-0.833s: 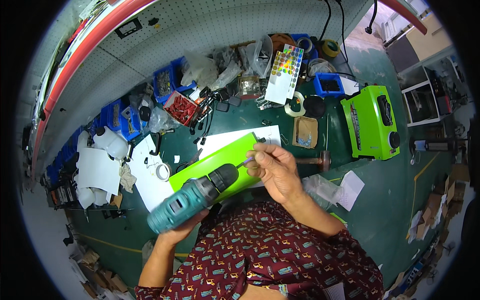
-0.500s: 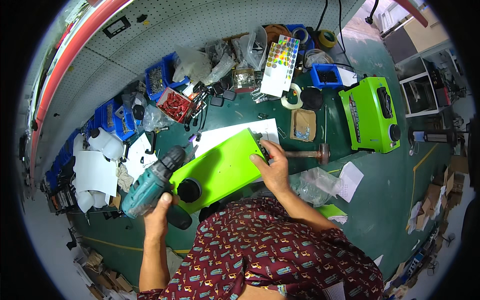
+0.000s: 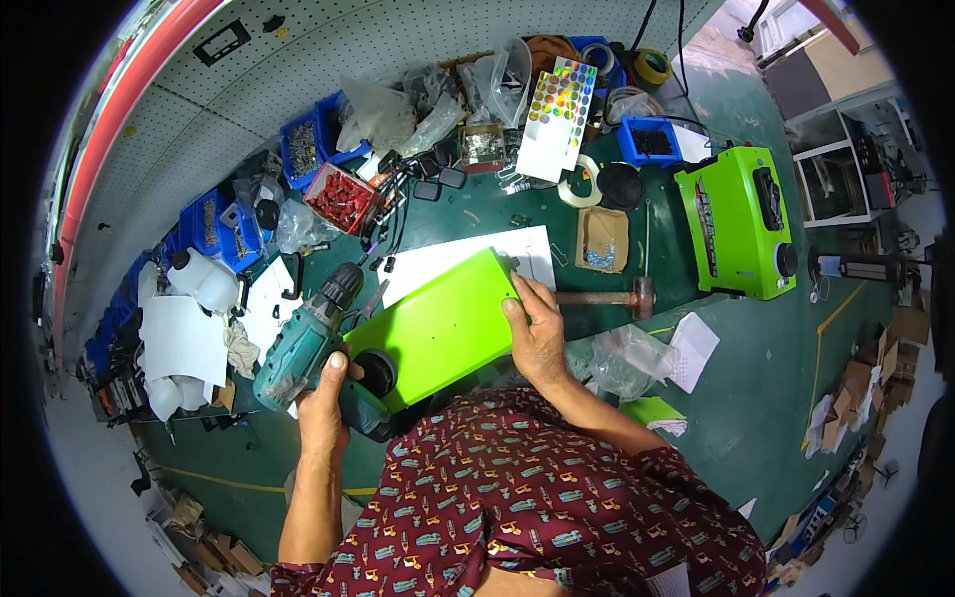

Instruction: The person assembles a small electronic device by connecting wires and securing components with tape. They then use a power drill to fasten screws into a green plastic housing, completing the assembly.

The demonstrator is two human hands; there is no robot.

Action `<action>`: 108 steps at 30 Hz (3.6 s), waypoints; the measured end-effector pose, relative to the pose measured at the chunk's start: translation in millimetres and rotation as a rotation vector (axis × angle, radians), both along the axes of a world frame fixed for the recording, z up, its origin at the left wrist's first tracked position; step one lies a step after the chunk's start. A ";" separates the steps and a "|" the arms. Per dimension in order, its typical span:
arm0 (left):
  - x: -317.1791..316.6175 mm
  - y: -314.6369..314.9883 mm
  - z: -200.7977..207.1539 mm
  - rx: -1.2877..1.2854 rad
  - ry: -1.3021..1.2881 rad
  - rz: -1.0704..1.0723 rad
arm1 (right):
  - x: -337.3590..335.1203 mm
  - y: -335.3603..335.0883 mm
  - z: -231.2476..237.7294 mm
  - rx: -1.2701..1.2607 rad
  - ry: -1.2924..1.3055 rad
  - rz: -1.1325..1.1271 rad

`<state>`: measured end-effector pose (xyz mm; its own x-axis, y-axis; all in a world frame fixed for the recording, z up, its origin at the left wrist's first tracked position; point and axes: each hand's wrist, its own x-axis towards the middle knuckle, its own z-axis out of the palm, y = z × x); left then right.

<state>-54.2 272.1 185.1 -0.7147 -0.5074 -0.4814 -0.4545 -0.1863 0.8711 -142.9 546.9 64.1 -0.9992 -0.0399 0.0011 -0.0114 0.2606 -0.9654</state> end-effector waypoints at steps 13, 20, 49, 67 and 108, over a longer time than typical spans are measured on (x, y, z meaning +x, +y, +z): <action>-3.7 3.3 -2.5 0.006 0.026 0.023 | 4.4 -2.9 -2.9 0.008 0.008 -0.016; -6.5 2.1 6.4 -0.078 -0.019 -0.104 | 1.3 -3.6 9.4 0.032 0.000 0.016; -25.1 20.5 37.6 -0.372 -0.113 -0.785 | -2.6 -8.0 4.6 0.063 0.123 -0.030; -85.4 36.8 73.8 -0.798 -0.128 -1.286 | -5.3 -7.7 2.4 0.027 0.200 -0.066; -123.3 110.0 126.8 -0.461 -0.142 -1.221 | -54.5 90.3 -51.4 -0.005 0.142 -0.136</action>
<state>-177.5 382.0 311.9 -0.7855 0.2890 -0.5472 -0.2095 0.7078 0.6746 -197.3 637.2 12.7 -0.9852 0.0955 0.1426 -0.1130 0.2643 -0.9578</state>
